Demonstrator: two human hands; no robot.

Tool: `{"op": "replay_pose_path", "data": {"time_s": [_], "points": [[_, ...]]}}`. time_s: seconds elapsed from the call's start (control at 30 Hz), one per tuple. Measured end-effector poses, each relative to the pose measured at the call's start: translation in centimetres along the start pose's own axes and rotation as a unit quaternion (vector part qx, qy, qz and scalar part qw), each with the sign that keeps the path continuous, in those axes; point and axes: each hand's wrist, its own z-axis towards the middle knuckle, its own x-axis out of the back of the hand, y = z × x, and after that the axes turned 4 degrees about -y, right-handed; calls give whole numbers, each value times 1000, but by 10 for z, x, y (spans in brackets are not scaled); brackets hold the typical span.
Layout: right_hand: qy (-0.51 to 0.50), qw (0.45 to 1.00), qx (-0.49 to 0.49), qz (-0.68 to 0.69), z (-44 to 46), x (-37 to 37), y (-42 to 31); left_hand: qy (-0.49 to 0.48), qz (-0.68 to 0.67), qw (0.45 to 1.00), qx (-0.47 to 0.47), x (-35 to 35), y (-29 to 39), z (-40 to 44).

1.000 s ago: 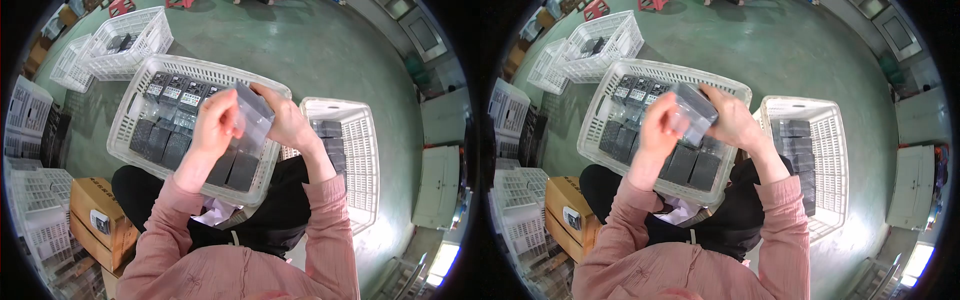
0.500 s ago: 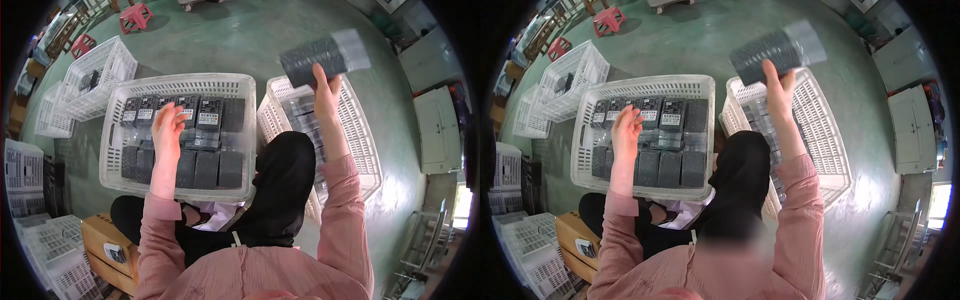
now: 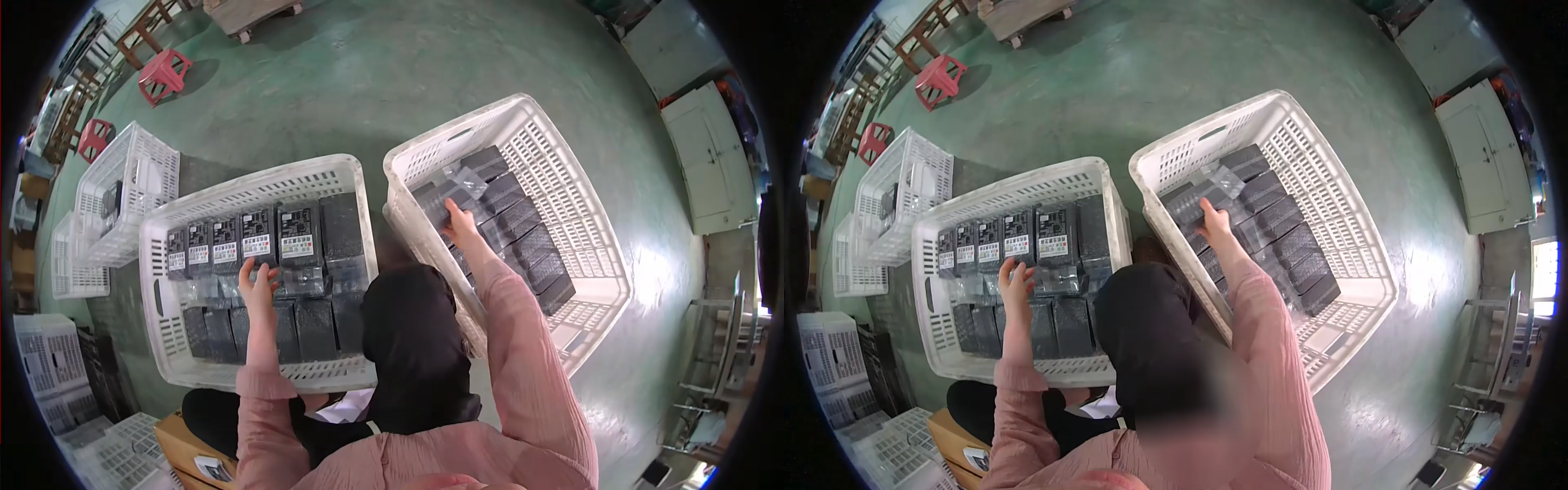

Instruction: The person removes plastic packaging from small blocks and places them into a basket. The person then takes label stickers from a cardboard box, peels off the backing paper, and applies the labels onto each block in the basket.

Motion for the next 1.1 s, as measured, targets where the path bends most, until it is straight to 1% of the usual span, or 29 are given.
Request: {"op": "replay_pose_path", "data": {"time_s": [0.03,0.07,0.1,0.13,0.17,0.2,0.23,0.3,0.33,0.37,0.4,0.43,0.47,0.5,0.53,0.57,0.6,0.67,0.73,0.77,0.8,0.83,0.87,0.9,0.93,0.97,1.0,1.07,1.1], "points": [[-12,999,-21,21,34,3,25,-4,13,1000,3,5,-1,4],[-77,990,6,117,16,-12,16,-5,15,1000,7,7,-4,9],[-75,990,2,117,10,-20,7,-6,35,999,8,9,-7,13],[-46,998,-43,-13,8,-28,-3,-7,54,998,9,10,-8,15],[-17,986,-88,-144,4,-35,-11,-4,55,998,12,11,-8,15],[11,957,-66,-283,-16,-47,-31,-39,92,995,6,10,-7,12],[10,956,-67,-286,-5,-45,-23,-74,127,989,-1,9,-6,10],[2,963,-36,-267,33,-39,4,-102,161,982,-11,4,-9,6],[-73,942,0,-327,51,-31,16,-115,174,978,-14,0,-6,0],[-149,912,34,-381,61,-24,23,-122,206,970,-45,-2,-6,-2],[-176,900,68,-393,59,-20,27,-128,218,965,-60,-3,-12,0],[-202,773,193,-569,44,-16,22,-131,233,961,-75,-4,-15,1],[-216,648,257,-684,45,-16,25,-141,220,963,-62,-4,-17,2],[-265,823,128,-485,21,-13,7,-137,218,965,-46,-5,-15,2],[-226,967,-89,-78,0,-25,3,-123,206,970,-29,-7,-13,0],[-204,959,-52,-189,11,-19,7,-150,187,971,15,-4,-16,4],[-178,938,-12,-297,21,-10,5,-139,184,973,25,-6,-12,-3],[-103,901,115,-405,3,-11,-9,-121,197,972,26,-7,-16,-5],[-31,896,201,-395,-11,-12,-29,-126,224,966,26,-5,-28,5],[-20,900,246,-358,-20,-15,-39,-120,217,968,25,-4,-28,9],[-8,903,290,-319,-36,-21,-56,-141,224,963,42,-5,-22,8],[-24,882,332,-332,-55,-31,-73,-164,233,957,58,-7,-18,7],[-43,867,386,-313,-86,-50,-91,-196,170,965,27,-9,-17,6],[-59,848,439,-291,-121,-71,-107,-197,169,965,20,-13,-8,-1],[-73,828,453,-323,-147,-87,-120,-222,32,974,40,-18,8,-13],[-122,804,477,-333,-167,-101,-128,-245,-104,962,62,-23,23,-24],[-171,778,497,-344,-184,-113,-134,-228,-143,962,51,-29,35,-30],[-262,723,512,-383,-213,-134,-141,-225,-217,950,19,-32,46,-25],[-303,706,499,-400,-222,-143,-139,-191,-250,948,56,-37,55,-23]]}}
